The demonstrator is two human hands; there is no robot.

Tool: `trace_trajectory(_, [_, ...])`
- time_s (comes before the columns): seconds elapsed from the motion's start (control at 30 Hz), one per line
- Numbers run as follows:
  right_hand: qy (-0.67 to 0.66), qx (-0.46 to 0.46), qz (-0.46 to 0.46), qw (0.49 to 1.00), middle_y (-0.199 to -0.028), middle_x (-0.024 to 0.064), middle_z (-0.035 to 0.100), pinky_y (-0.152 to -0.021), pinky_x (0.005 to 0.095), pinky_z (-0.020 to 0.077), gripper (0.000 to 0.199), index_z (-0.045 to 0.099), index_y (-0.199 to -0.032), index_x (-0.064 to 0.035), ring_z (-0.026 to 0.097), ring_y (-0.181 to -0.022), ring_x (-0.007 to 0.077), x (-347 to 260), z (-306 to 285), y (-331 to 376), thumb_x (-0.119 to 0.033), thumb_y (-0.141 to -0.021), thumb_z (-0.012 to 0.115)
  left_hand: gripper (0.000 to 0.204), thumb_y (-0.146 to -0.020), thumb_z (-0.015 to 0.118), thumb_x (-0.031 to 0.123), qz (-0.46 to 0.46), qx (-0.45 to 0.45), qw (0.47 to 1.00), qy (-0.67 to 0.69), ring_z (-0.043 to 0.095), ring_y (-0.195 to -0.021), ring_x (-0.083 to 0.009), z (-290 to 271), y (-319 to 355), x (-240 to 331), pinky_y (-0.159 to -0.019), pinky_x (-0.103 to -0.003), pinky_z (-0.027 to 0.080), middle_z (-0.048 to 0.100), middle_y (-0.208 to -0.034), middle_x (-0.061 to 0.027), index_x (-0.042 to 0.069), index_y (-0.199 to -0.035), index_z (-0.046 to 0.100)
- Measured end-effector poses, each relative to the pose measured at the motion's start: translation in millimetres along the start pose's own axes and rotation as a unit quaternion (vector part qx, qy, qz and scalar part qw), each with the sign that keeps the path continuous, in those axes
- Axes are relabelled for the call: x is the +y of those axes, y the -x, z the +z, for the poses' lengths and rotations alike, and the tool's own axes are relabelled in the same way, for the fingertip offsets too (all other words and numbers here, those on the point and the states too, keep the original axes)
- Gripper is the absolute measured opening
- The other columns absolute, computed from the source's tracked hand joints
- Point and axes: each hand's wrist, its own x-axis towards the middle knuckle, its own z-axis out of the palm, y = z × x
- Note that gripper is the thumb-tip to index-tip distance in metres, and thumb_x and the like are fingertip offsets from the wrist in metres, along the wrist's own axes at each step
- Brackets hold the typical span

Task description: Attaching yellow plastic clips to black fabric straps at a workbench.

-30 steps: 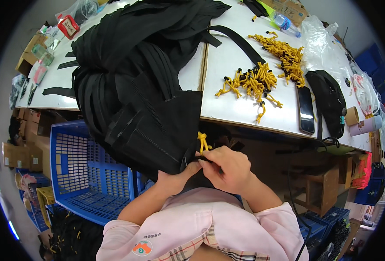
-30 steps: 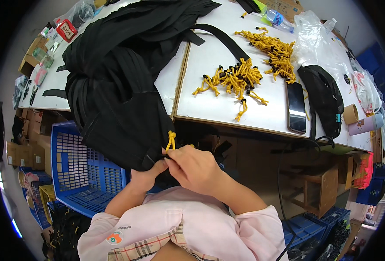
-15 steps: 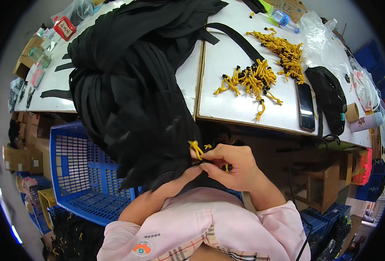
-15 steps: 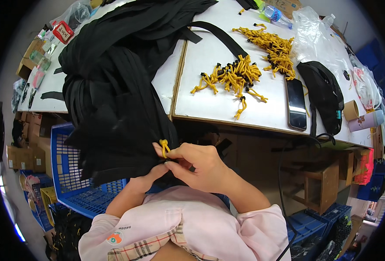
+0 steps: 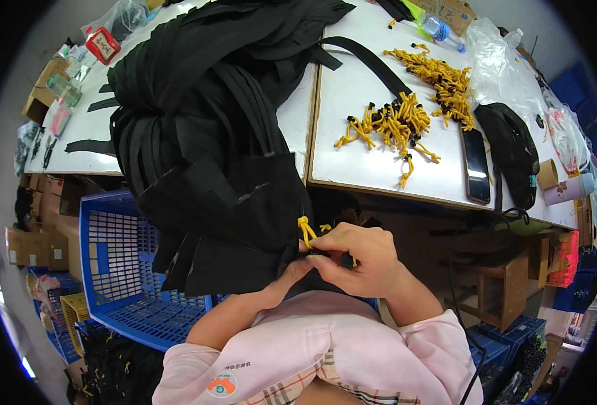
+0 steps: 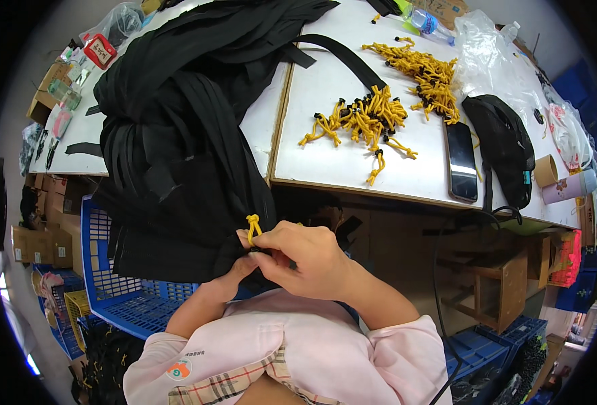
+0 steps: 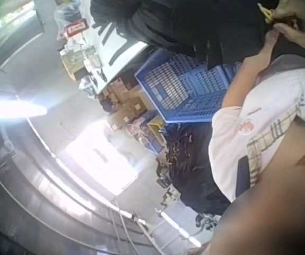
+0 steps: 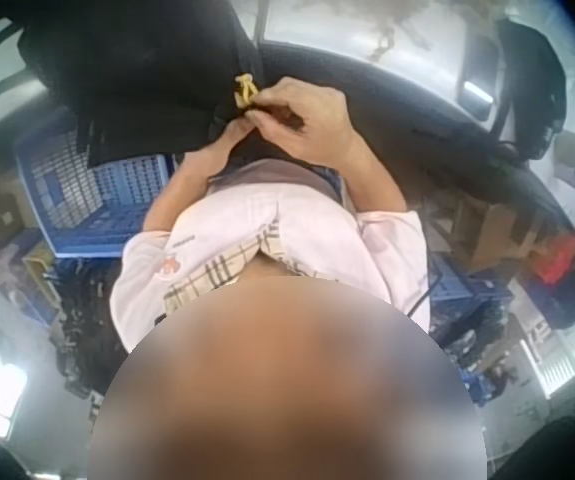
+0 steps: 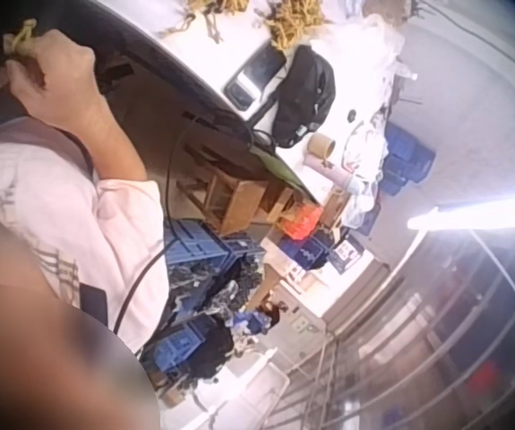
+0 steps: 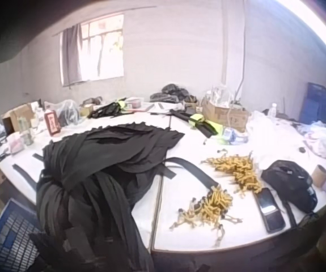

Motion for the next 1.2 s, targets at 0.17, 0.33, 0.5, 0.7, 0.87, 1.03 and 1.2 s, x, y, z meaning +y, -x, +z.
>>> trace_trajectory(0.17, [0.165, 0.04, -0.092, 0.981, -0.058, 0.0058, 0.053, -0.04, 0.0205, 0.0401, 0.018, 0.057, -0.079, 0.0014, 0.05, -0.044, 0.0141, 2.2, 8.6, 1.0, 0.004, -0.062, 0.064, 0.019, -0.079, 0.058, 0.011, 0.045, 0.086, 0.995, -0.008, 0.052, -0.082, -0.0132, 8.1, -3.0, 0.8, -0.075, -0.024, 0.041, 0.055, -0.09, -0.0039, 0.003, -0.095, 0.055])
trace_trajectory(0.33, [0.153, 0.018, -0.058, 0.986, -0.058, 0.0062, 0.052, -0.04, 0.0208, 0.0403, 0.018, 0.057, -0.077, 0.0018, 0.05, -0.044, 0.0142, -4.5, 2.8, -0.7, 0.005, -0.061, 0.063, 0.019, -0.079, 0.058, 0.013, 0.035, 0.07, 0.996, -0.036, 0.052, -0.08, -0.0137, 4.2, -0.6, -5.8, -0.074, -0.026, 0.042, 0.055, -0.087, -0.0049, 0.002, -0.094, 0.055])
trace_trajectory(0.5, [0.03, -0.034, 0.06, 0.997, -0.063, 0.0081, 0.056, -0.043, 0.0202, 0.0435, 0.015, 0.057, -0.077, 0.0038, 0.054, -0.047, 0.014, -4.3, -3.7, -1.9, 0.004, -0.063, 0.063, 0.017, -0.08, 0.057, 0.016, 0.058, 0.052, 0.996, 0.033, 0.053, -0.076, -0.0174, 14.5, -9.1, 7.8, -0.071, -0.028, 0.041, 0.055, -0.081, -0.0074, 0.002, -0.09, 0.055])
trace_trajectory(0.7, [-0.066, -0.031, 0.069, 0.995, -0.064, 0.0082, 0.055, -0.045, 0.0206, 0.0425, 0.012, 0.057, -0.08, 0.0017, 0.054, -0.05, 0.0159, -0.9, -4.1, -4.5, -0.003, -0.07, 0.062, 0.019, -0.081, 0.055, 0.017, 0.102, 0.053, 0.991, -0.062, 0.053, -0.08, -0.0199, -3.5, -6.4, 6.6, -0.073, -0.029, 0.041, 0.055, -0.085, -0.0084, 0.003, -0.094, 0.054])
trace_trajectory(0.87, [-0.133, -0.186, 0.137, 0.964, -0.058, 0.0132, 0.054, -0.047, 0.0295, 0.0439, 0.012, 0.054, -0.071, 0.0027, 0.054, -0.05, 0.0248, 5.4, 1.3, -7.3, -0.008, -0.069, 0.06, 0.019, -0.08, 0.055, 0.02, 0.191, 0.151, 0.961, -0.131, 0.043, -0.065, -0.0118, -5.4, -10.4, 6.4, -0.059, -0.024, 0.036, 0.045, -0.07, -0.0021, 0.006, -0.071, 0.046])
trace_trajectory(1.03, [0.068, -0.348, 0.126, 0.927, -0.059, 0.0115, 0.054, -0.049, 0.0337, 0.0439, 0.021, 0.055, -0.067, -0.0013, 0.054, -0.053, 0.027, 15.9, 1.1, 12.0, -0.019, -0.065, 0.065, 0.027, -0.077, 0.058, 0.026, 0.001, 0.128, 0.976, 0.179, 0.042, -0.048, -0.0115, -10.1, -23.8, 4.8, -0.053, -0.026, 0.039, 0.045, -0.056, -0.0029, -0.001, -0.082, 0.052])
trace_trajectory(1.2, [0.126, 0.059, -0.05, 0.989, -0.073, 0.0048, 0.052, -0.045, 0.0214, 0.0404, 0.034, 0.057, -0.091, -0.0036, 0.05, -0.055, 0.0107, 0.1, 6.0, -15.8, -0.012, -0.061, 0.071, 0.021, -0.074, 0.057, 0.005, -0.071, -0.009, 0.988, 0.136, 0.052, -0.067, -0.0108, -9.7, -20.5, 10.9, -0.061, -0.025, 0.043, 0.053, -0.077, -0.0036, 0.002, -0.094, 0.052])
